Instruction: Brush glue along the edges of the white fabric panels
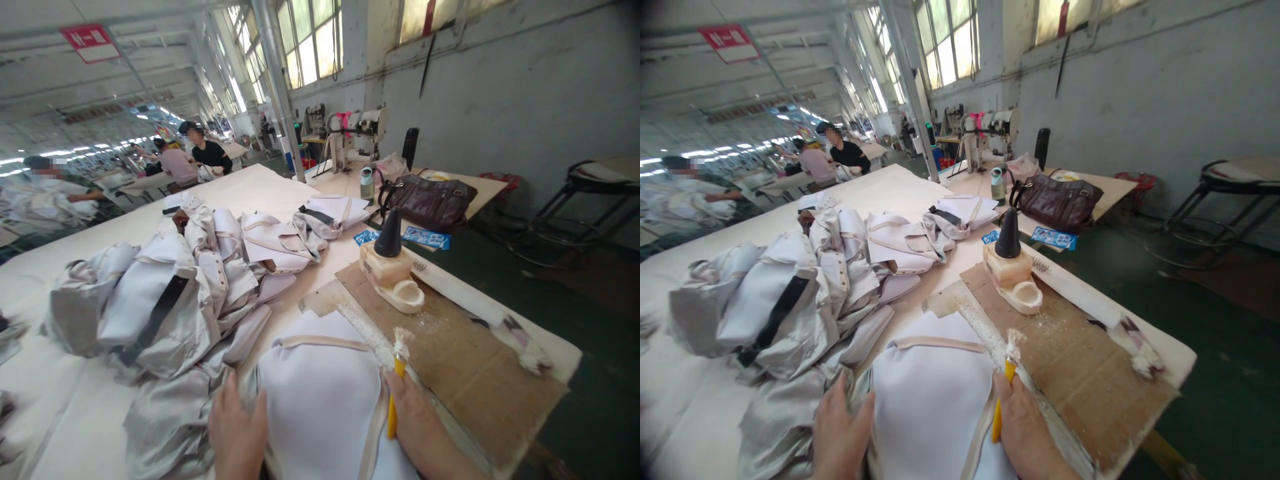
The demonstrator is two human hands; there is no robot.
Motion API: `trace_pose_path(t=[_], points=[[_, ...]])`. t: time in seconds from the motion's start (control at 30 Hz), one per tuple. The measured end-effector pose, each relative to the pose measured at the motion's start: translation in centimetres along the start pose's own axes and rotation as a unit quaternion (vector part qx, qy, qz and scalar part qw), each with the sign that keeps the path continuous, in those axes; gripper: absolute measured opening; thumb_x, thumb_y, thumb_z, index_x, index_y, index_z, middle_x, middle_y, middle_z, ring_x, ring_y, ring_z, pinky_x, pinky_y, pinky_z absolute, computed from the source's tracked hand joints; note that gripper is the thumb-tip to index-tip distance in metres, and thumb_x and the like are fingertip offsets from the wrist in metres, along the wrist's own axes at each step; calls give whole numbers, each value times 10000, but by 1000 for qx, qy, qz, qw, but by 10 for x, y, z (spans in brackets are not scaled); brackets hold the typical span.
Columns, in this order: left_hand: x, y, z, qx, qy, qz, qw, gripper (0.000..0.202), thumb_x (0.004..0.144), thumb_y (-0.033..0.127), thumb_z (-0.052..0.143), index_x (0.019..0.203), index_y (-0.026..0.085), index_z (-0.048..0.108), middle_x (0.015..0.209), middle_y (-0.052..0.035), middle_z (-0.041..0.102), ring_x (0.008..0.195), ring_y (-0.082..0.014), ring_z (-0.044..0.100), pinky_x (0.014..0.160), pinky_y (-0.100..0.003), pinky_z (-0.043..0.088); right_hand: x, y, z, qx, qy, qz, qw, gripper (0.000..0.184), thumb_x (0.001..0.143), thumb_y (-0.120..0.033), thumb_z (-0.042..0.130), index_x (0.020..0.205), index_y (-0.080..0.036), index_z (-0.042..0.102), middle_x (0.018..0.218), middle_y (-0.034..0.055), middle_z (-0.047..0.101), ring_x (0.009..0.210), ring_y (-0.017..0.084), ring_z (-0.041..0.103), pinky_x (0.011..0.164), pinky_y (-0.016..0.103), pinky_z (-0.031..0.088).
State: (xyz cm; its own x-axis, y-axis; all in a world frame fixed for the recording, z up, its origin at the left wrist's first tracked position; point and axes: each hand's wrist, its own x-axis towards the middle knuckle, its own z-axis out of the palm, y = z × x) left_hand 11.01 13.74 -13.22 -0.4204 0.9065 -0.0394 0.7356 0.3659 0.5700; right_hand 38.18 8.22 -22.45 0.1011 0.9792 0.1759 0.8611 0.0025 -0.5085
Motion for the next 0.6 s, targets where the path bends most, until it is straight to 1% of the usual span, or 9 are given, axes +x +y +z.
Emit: trace_pose_path(t=[0.03, 0.07, 0.13, 0.2, 0.3, 0.37, 0.43, 0.53, 0.6], points=[[-5, 13, 4, 87, 29, 88, 992, 604, 780, 338, 444, 1321, 89, 347, 1416, -139, 228, 1312, -306, 113, 1059, -497, 96, -2, 3, 5, -12, 6, -8, 1000, 285, 859, -159, 312, 1077, -157, 496, 884, 118, 549, 808, 234, 568, 754, 386, 473], [-12, 28, 10, 149, 26, 174, 973, 541, 815, 342, 397, 1325, 166, 360, 1442, -69, 178, 1325, -286, 32, 1059, -510, 43, -5, 6, 9, -25, 11, -16, 1000, 296, 849, -148, 321, 1093, -157, 488, 898, 124, 546, 823, 241, 565, 758, 389, 471], [-25, 56, 30, 202, -52, 316, 925, 466, 851, 376, 357, 1313, 321, 363, 1446, 50, 153, 1326, -260, -54, 1038, -551, -35, -10, 12, 15, -54, 19, -29, 998, 325, 819, -124, 340, 1111, -157, 479, 933, 138, 545, 841, 252, 564, 744, 384, 475], [-34, 79, 53, 209, -160, 389, 883, 469, 851, 466, 356, 1314, 407, 310, 1439, 89, 154, 1326, -259, -58, 1000, -597, -97, -13, 16, 18, -75, 19, -49, 996, 361, 793, -101, 344, 1126, -156, 472, 972, 150, 545, 826, 246, 573, 708, 354, 487], [-33, 93, 80, 196, -262, 381, 865, 528, 825, 608, 304, 1306, 390, 334, 1435, 41, 200, 1326, -277, -11, 982, -607, -130, -13, 23, 15, -91, 44, -89, 991, 400, 772, -79, 325, 1138, -158, 467, 924, 145, 571, 727, 224, 588, 629, 320, 499], [-26, 92, 88, 186, -287, 360, 868, 566, 812, 651, 271, 1272, 351, 408, 1409, -1, 284, 1322, -294, 49, 990, -590, -133, -8, 27, 5, -76, 78, -107, 988, 321, 807, -134, 342, 1086, -168, 498, 803, 118, 588, 657, 227, 582, 591, 333, 497], [-19, 89, 89, 177, -299, 360, 866, 574, 806, 659, 270, 1238, 330, 455, 1372, -23, 355, 1311, -308, 115, 991, -582, -142, 5, 29, -13, -15, 88, -107, 990, 226, 838, -271, 425, 1018, -179, 526, 768, 103, 595, 680, 240, 584, 613, 349, 499], [-12, 86, 87, 166, -313, 369, 859, 569, 792, 655, 314, 1218, 317, 480, 1335, -36, 405, 1292, -327, 176, 990, -589, -141, 40, 25, -47, 138, 16, -57, 989, 314, 834, -424, 475, 1036, -190, 535, 834, 80, 614, 755, 218, 591, 664, 307, 498], [-11, 86, 87, 159, -317, 371, 858, 573, 784, 654, 329, 1222, 315, 476, 1322, -38, 420, 1286, -329, 190, 995, -588, -132, 68, 18, -62, 219, -50, 29, 974, 360, 877, -447, 368, 1044, -186, 551, 676, 27, 592, 616, 175, 574, 564, 259, 479]])
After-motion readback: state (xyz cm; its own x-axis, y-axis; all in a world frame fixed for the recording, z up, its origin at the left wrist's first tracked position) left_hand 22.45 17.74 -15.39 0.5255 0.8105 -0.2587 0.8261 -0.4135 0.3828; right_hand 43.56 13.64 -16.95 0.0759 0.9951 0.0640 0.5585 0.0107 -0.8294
